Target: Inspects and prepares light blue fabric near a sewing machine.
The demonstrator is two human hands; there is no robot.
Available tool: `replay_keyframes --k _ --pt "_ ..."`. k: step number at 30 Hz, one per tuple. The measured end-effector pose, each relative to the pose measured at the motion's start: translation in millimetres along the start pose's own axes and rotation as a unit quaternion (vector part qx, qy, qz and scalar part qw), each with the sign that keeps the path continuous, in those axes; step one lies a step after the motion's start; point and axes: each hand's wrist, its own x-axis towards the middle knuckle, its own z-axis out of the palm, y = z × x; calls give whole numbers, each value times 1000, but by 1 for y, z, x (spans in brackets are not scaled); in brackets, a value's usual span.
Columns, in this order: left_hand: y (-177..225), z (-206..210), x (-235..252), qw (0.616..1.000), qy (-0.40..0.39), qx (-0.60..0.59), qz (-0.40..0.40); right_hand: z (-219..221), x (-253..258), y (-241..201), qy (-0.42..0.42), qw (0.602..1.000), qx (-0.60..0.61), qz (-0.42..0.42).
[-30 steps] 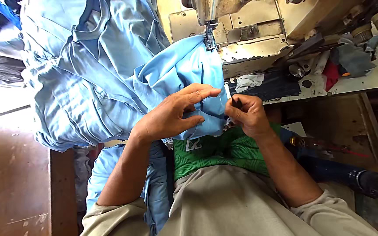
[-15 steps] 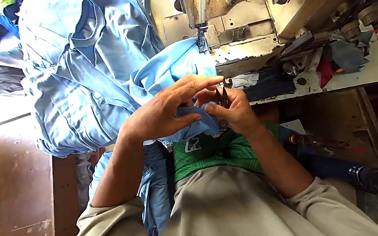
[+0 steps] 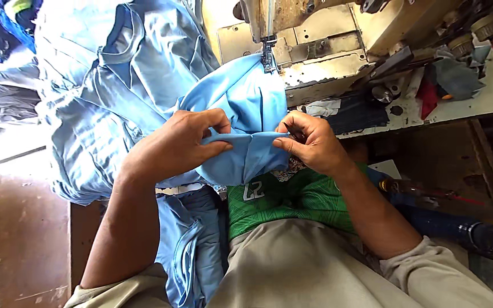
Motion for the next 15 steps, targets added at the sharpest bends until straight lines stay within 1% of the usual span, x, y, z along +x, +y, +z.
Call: replay_keyframes --k 2,6,9,12,15 --pt "2 2 -2 1000 10 -20 0 3 0 0 5 1000 -2 -18" --pt "3 11 -7 995 42 -91 1 9 0 1 36 997 30 -53" --pt "0 18 -11 989 81 -124 26 10 -2 -2 65 995 28 -74" --pt "2 20 -13 982 115 -138 49 11 -3 -8 87 990 -1 -112" --pt "9 19 -12 978 134 -155 44 11 -4 -16 100 983 -52 -148"
